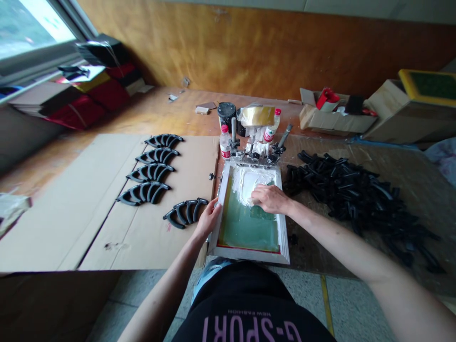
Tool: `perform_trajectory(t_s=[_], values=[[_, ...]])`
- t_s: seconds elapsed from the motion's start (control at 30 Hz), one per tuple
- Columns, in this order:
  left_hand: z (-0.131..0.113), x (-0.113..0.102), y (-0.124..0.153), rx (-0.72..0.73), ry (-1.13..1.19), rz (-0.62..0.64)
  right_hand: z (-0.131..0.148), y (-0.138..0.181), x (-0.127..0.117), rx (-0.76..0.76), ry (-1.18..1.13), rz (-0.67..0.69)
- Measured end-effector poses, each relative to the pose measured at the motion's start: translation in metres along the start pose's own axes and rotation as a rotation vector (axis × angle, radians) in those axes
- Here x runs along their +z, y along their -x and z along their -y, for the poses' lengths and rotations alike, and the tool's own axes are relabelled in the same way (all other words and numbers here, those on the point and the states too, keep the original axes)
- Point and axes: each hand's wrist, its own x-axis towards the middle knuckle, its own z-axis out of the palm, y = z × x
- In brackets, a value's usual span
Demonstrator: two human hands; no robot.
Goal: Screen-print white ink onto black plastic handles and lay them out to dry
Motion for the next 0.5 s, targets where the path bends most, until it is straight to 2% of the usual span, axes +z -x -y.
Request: perform_trajectory(t_s=[0.13, 0.27, 0.37, 0.5], values=[[-0.006, -0.002, 0.002, -0.02, 0.032, 0.01, 0.002, -0.001, 0.013, 0.115, 0.053, -0.144], [-0.009, -0.003, 0.004, -0.036, 0.034, 0.023, 0.012, 0.01, 0.028, 0.014, 0.031, -0.14], [-0.016, -0.005, 0.007, -0.035, 0.022, 0.015, 0.005, 0.0, 0.017, 0.081, -0.055, -0.151], [-0.049, -0.015, 0.02, -0.026, 0.022, 0.01, -0.027, -0.039, -0.015, 0.339, -0.082, -0.249]])
